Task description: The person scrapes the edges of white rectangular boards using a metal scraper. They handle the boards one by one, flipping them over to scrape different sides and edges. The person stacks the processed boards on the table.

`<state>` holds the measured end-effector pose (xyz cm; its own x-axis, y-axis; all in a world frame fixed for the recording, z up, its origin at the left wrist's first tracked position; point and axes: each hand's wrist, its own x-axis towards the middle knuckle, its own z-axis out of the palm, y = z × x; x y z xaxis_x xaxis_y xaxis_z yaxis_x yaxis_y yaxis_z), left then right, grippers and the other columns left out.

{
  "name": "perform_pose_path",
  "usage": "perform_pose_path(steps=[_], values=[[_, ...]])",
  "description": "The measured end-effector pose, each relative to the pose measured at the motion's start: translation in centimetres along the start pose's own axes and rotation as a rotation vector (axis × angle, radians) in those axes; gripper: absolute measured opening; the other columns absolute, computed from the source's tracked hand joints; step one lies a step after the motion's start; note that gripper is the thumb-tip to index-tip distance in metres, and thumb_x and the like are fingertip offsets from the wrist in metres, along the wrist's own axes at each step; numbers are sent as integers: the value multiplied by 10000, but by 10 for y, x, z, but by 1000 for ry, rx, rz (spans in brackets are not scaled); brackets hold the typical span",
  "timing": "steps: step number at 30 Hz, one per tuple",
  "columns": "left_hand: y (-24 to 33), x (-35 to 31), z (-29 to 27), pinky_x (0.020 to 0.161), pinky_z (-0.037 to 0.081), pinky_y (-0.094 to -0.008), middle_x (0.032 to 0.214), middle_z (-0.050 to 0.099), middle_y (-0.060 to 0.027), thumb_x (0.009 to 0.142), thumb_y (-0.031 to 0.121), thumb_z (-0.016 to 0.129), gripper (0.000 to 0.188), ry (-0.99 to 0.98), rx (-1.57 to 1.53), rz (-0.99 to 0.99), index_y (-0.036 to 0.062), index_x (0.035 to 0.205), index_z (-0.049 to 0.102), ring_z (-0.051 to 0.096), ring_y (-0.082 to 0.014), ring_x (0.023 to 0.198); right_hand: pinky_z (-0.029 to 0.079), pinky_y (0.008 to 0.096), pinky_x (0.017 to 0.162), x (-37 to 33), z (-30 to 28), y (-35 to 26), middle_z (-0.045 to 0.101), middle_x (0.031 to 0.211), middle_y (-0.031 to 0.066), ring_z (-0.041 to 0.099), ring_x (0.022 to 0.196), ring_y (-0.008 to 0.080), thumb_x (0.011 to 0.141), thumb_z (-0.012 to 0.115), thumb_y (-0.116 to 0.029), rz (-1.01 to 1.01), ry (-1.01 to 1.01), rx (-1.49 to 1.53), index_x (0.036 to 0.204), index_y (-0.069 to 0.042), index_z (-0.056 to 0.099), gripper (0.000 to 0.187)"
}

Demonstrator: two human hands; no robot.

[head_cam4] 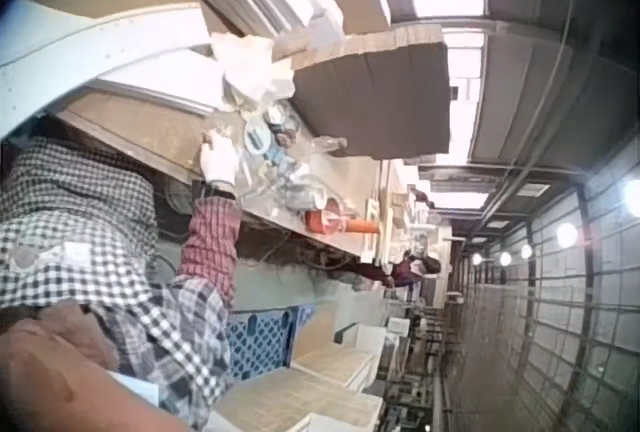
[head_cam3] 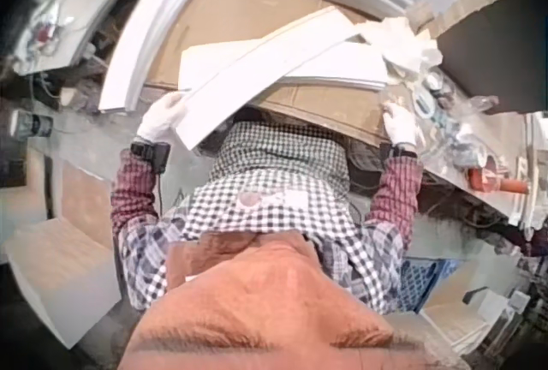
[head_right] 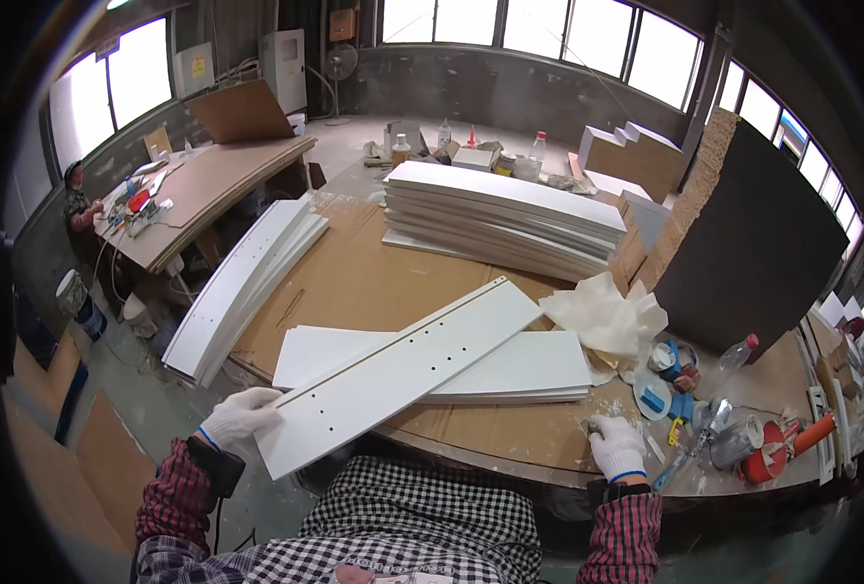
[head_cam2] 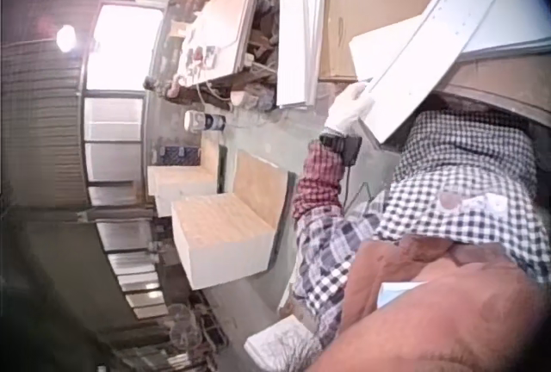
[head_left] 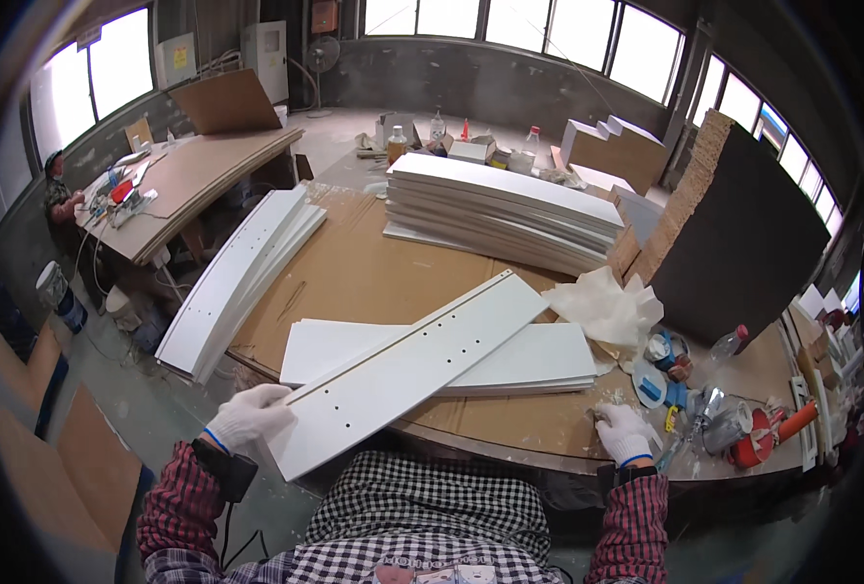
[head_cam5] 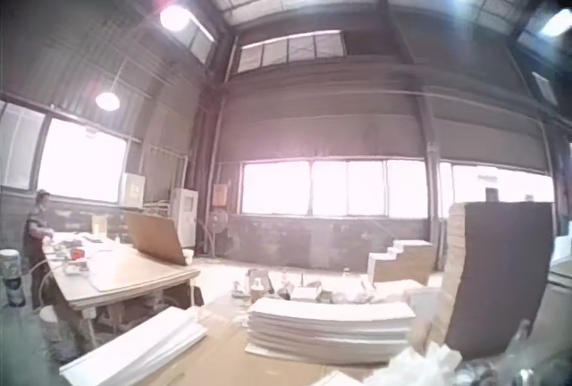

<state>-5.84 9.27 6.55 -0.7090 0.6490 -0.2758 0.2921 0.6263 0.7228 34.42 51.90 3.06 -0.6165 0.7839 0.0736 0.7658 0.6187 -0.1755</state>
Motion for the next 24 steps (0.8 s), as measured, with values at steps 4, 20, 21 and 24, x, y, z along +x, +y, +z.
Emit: perform_pose_path(steps=[4,20,21,24], values=[[9,10,0,893,475,-281,1125,653,-111,860,316,673,523,-475,72,-110,-31,1239,576,608,-148,1016,487,429,840,-8,7,-9,666,1003,145,616,945,338,826,624,-154,-124,320,85,1014,-75,685,212],[44,-26,75,795,541,-289,1033,676,-78,877,135,653,364,-466,-665,-50,-32,1193,585,653,-135,889,501,348,895,-61,-2,-94,664,1085,150,631,1021,280,919,587,-287,-382,-301,664,1150,-70,647,323],[55,-31,78,787,545,-295,1011,679,-75,874,139,651,364,-416,-732,-5,-35,1186,582,658,-143,882,491,344,918,-65,-6,-98,656,1117,156,625,1049,271,921,589,-316,-368,-398,704,1193,-62,624,374],[44,-22,84,810,535,-311,1057,662,-85,889,182,643,405,-244,-706,192,-35,1217,545,651,-168,921,461,334,971,-65,-3,-111,609,1241,164,597,1128,244,905,606,-405,-433,-707,844,1409,-24,411,661]])
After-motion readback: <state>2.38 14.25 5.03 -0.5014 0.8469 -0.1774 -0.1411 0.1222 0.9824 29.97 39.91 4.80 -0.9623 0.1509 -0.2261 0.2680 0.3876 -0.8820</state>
